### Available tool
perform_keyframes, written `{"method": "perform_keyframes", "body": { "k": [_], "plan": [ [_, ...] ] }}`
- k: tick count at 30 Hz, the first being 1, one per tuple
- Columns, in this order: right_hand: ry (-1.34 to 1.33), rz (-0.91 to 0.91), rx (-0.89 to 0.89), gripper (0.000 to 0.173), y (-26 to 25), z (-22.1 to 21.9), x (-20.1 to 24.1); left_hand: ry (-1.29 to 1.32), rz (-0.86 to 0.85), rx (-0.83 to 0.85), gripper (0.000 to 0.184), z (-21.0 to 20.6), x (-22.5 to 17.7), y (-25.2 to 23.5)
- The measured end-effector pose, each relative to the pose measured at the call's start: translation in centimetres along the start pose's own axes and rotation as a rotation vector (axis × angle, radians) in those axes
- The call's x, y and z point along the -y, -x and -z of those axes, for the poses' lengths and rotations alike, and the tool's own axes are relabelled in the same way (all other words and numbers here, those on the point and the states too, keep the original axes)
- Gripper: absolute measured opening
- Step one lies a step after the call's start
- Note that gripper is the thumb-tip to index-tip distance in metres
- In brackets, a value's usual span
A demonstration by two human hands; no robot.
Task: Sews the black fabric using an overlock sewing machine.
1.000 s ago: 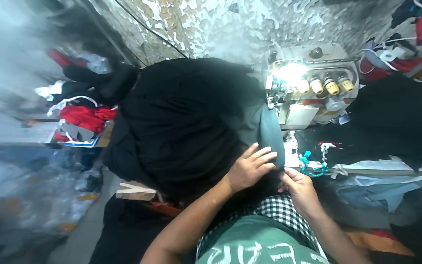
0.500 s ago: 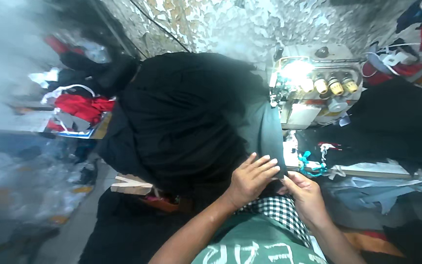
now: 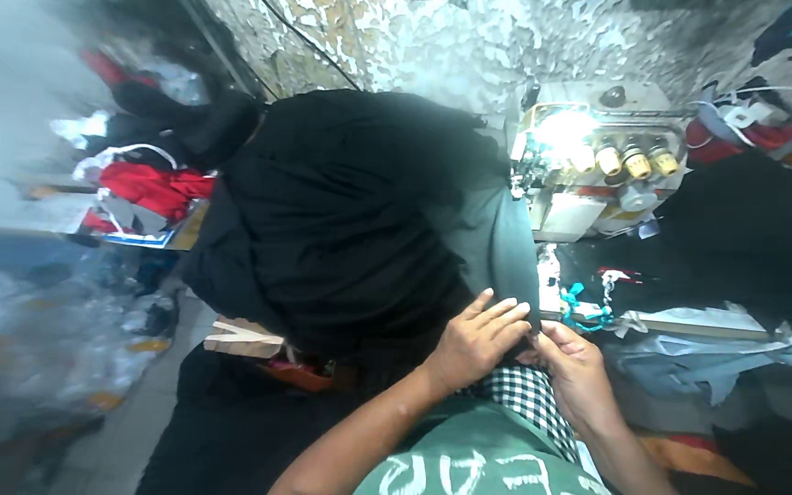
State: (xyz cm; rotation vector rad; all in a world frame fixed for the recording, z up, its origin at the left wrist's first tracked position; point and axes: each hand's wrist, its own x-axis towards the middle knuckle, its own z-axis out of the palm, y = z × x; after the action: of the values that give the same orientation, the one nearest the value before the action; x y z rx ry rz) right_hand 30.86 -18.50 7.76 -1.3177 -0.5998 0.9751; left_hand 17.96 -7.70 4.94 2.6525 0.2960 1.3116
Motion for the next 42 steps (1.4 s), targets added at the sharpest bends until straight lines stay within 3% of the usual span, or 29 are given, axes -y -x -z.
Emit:
{"method": "perform_keyframes", "body": {
  "k": [12,17,21,23,27,30,32,38,42],
  "plan": [
    [-0.069,-0.062,0.004,0.024,0.4,-0.1,0.7,-0.019,0.01,0.048,0.018,-0.2,-1.0,-0.1],
    [-0.378,-0.261,0.055,0.035,0.7,0.0,1.3,-0.026,0.039,0.087,0.034,0.2,-0.8,0.1],
    [-0.618,-0.403,0.236,0.043,0.4,0.7,0.2,0.08,0.114,-0.008,0.016,0.0,-0.1,-0.1],
    [-0.527,-0.315,0.276,0.037,-0.2,0.5,0.5,0.163,0.182,-0.102,0.014,0.5,-0.1,-0.8],
    [0.236,0.313,0.079,0.022,-5.9,-1.0,1.5,0.24,0.271,-0.235,0.017,2.9,0.7,-4.4],
    [0.694,0.684,-0.135,0.034,-12.7,-1.4,1.6,0.214,0.257,-0.313,0.01,4.2,2.1,-7.6],
    [0.832,0.768,-0.187,0.038,-15.4,-2.3,2.4,0.182,0.243,-0.333,0.01,4.9,2.8,-9.5],
    [0.901,0.896,-0.13,0.021,-17.3,-2.7,3.8,0.103,0.184,-0.32,0.013,6.1,4.4,-11.9],
    [0.961,0.896,-0.057,0.021,-17.2,-1.3,4.2,0.153,0.291,-0.225,0.012,6.8,3.9,-12.0]
  ]
}}
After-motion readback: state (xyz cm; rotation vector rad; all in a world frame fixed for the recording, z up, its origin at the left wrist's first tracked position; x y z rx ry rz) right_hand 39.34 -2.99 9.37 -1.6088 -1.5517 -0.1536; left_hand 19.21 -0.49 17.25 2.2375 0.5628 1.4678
